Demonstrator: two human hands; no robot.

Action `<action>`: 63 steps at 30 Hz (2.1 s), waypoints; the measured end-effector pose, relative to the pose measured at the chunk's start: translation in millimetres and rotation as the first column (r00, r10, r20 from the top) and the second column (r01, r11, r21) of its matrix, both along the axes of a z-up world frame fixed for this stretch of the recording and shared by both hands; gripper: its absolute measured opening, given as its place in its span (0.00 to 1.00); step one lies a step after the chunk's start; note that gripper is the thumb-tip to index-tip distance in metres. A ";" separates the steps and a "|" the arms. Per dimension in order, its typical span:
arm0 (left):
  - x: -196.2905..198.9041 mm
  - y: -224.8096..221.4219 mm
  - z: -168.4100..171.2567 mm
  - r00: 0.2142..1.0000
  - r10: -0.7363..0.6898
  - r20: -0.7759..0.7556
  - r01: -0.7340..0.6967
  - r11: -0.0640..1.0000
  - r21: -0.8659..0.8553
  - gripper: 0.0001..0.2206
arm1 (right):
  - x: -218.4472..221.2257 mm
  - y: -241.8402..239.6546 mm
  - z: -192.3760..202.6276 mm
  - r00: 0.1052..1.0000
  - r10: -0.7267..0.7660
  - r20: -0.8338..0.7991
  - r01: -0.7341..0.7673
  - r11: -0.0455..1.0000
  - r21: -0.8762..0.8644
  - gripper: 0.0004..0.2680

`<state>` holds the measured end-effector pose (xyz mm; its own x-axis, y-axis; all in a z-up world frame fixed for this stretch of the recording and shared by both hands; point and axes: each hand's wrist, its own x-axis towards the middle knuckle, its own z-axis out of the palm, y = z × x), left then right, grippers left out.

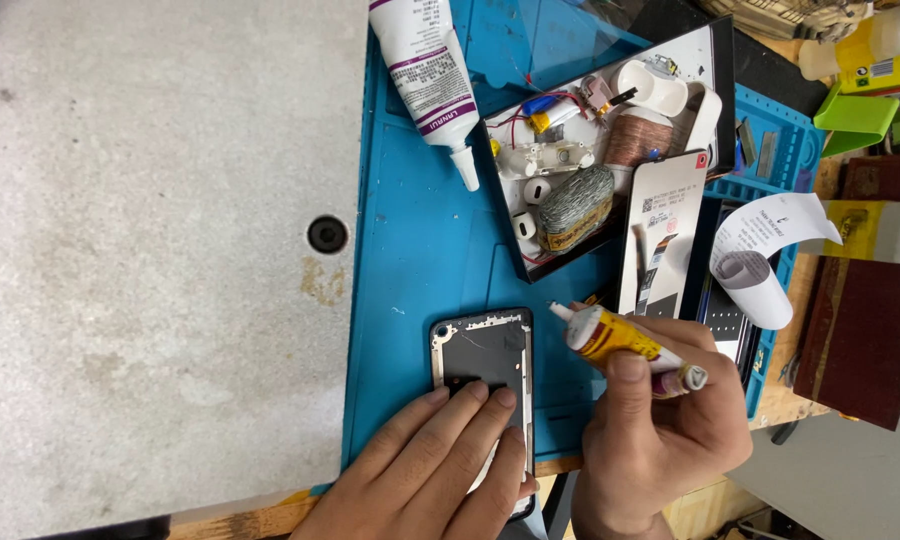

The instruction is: Applying adhesive and installing a small component into a smartphone frame

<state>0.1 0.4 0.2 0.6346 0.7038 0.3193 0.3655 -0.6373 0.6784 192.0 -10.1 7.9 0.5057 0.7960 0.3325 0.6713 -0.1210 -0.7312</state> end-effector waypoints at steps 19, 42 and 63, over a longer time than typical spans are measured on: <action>3.0 -1.2 1.3 0.998 0.059 0.034 -0.059 0.998 -0.003 0.13 | -7.0 4.5 12.9 0.981 0.190 0.042 -0.183 0.975 -0.129 0.06; 1.9 2.8 4.4 0.998 0.067 0.014 -0.068 0.997 0.048 0.13 | -8.1 7.7 13.7 0.969 0.242 0.056 -0.236 0.967 -0.101 0.05; 0.5 2.2 4.9 0.999 0.035 0.016 -0.035 0.999 0.008 0.14 | -5.0 4.3 11.4 0.981 0.195 -0.006 -0.195 0.977 -0.087 0.06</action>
